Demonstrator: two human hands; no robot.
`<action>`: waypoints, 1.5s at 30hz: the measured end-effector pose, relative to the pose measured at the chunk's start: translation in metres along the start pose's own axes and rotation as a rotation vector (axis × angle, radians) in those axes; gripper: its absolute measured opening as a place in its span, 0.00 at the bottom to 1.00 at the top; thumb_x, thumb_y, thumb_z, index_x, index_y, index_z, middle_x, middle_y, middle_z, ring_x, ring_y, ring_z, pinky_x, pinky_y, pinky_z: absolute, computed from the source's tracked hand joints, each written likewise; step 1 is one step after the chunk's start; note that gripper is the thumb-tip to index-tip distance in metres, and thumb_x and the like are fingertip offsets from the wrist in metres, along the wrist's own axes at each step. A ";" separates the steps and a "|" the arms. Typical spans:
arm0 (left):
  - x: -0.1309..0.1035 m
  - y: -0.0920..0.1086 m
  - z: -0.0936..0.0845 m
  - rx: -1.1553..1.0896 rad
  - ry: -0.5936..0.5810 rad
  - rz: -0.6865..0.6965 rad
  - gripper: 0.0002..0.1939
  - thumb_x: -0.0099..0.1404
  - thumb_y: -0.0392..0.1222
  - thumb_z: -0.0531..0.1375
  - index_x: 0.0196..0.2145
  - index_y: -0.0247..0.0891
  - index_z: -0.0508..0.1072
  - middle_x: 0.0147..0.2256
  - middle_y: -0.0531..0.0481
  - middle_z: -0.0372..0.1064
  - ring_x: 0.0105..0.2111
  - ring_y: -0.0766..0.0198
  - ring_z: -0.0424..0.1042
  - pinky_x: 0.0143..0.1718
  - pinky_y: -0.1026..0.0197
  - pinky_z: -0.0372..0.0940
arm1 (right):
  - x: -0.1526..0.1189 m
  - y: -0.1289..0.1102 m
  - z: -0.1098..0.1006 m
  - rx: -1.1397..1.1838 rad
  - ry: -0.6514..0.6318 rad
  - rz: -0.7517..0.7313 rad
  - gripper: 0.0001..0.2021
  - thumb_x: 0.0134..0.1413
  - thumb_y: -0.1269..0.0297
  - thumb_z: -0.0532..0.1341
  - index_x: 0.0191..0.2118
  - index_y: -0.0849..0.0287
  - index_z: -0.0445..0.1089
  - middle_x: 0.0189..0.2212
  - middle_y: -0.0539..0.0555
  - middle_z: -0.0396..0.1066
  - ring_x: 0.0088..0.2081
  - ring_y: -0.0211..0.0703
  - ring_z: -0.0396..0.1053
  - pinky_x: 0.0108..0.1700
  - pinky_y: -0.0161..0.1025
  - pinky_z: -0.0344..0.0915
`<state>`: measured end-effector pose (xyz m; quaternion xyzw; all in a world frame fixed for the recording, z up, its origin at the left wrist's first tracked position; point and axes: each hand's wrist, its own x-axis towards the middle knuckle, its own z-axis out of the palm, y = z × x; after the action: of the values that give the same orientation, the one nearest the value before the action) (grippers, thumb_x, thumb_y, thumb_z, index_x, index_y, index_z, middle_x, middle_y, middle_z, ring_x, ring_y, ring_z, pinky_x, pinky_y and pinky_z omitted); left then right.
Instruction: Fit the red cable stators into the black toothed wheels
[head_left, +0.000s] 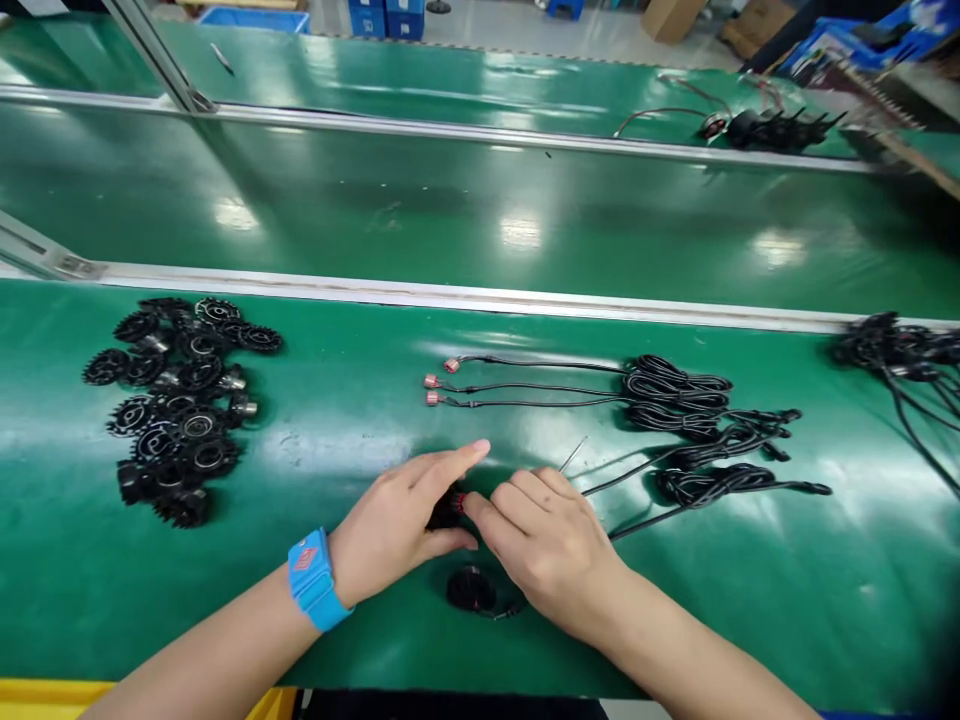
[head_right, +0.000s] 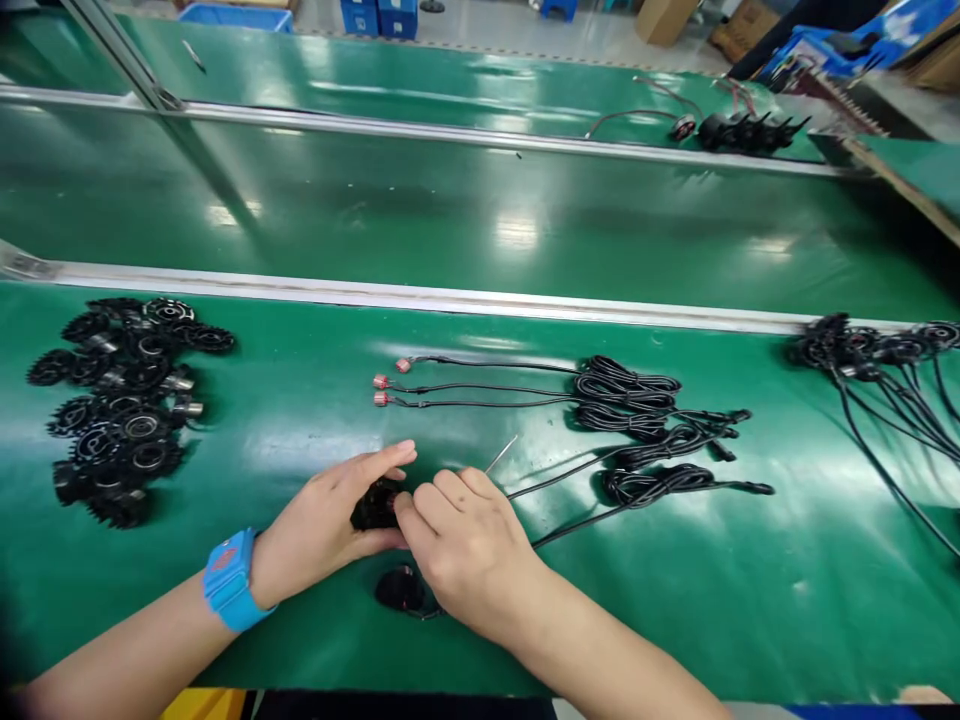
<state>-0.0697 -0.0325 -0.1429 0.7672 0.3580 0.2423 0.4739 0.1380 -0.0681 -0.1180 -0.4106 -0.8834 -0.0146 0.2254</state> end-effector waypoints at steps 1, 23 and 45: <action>0.000 -0.001 0.000 -0.020 0.005 -0.002 0.44 0.62 0.38 0.71 0.69 0.59 0.56 0.58 0.47 0.69 0.51 0.54 0.74 0.54 0.52 0.68 | 0.000 0.000 0.000 0.000 -0.010 -0.001 0.13 0.66 0.76 0.53 0.40 0.66 0.76 0.24 0.52 0.64 0.29 0.43 0.56 0.32 0.44 0.51; 0.000 0.008 -0.009 0.062 -0.140 -0.189 0.25 0.60 0.32 0.69 0.53 0.43 0.68 0.38 0.55 0.75 0.35 0.61 0.76 0.36 0.61 0.70 | 0.007 -0.002 -0.016 -0.015 -0.068 -0.072 0.14 0.65 0.77 0.52 0.41 0.69 0.76 0.26 0.53 0.64 0.30 0.44 0.58 0.34 0.44 0.53; -0.004 0.007 0.000 0.043 -0.075 -0.007 0.26 0.60 0.31 0.72 0.52 0.44 0.69 0.45 0.55 0.75 0.39 0.64 0.74 0.43 0.62 0.71 | 0.003 -0.005 -0.015 0.109 -0.250 0.129 0.08 0.66 0.73 0.57 0.41 0.61 0.75 0.30 0.52 0.69 0.33 0.45 0.60 0.36 0.45 0.54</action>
<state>-0.0699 -0.0380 -0.1367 0.7846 0.3476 0.2038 0.4712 0.1384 -0.0729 -0.1028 -0.4523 -0.8758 0.0992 0.1364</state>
